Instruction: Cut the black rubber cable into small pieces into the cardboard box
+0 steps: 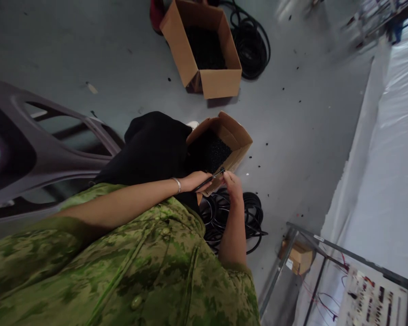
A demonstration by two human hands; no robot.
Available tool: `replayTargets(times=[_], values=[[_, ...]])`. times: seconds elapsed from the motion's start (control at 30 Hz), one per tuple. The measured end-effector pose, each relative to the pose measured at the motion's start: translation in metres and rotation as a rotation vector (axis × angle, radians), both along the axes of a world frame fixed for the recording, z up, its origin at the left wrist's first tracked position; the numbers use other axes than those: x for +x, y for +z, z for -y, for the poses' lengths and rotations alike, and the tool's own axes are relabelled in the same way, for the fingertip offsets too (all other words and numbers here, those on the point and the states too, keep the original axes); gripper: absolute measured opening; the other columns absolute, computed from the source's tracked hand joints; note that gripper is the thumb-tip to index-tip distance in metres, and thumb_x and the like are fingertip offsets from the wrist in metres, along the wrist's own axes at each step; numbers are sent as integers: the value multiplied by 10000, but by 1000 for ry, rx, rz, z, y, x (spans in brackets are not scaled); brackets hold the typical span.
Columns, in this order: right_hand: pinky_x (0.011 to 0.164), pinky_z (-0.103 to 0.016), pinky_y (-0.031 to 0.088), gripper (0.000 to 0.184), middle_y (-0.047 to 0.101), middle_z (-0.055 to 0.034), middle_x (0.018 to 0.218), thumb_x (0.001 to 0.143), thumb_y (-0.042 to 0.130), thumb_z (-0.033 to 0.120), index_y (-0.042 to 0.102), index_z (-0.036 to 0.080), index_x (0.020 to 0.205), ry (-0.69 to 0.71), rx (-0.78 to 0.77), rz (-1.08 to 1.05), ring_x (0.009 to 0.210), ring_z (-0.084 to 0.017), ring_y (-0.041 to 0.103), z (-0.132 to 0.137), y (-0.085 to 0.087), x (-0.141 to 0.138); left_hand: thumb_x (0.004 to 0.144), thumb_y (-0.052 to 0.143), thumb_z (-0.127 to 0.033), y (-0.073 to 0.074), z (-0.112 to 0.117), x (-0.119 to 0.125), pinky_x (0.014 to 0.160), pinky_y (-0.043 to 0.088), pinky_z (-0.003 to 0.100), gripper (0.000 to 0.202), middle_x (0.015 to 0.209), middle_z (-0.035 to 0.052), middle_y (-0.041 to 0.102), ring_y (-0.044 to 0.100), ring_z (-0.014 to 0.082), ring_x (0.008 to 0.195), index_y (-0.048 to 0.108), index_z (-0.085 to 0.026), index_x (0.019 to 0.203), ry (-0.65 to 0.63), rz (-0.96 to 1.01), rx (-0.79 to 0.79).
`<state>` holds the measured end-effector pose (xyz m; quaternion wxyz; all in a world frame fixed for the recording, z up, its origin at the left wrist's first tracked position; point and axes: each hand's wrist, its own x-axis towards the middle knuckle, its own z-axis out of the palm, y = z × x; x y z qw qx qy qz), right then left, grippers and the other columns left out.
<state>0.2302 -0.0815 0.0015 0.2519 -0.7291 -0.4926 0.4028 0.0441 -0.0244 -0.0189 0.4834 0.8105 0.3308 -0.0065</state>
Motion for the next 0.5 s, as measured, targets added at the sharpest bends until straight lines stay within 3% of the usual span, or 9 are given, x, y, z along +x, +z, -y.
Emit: replayTargets(times=[0.23,0.5], values=[[629,-280,421,427,542,4,585,910,440,528,570,214,651,91,24,55,597,-157,507,1,7,-6,891,497,-282,8,-4,-6,708,446,273,308,1023,132,729,688,248,894,640,-122,1111,-85,-39,8],[632,-269,422,417,548,-1,612,929,394,519,539,218,680,97,33,155,645,-164,529,14,-3,-17,860,524,-257,1,-2,-7,684,428,250,275,988,97,728,671,214,851,633,-140,1083,-85,-16,-71]])
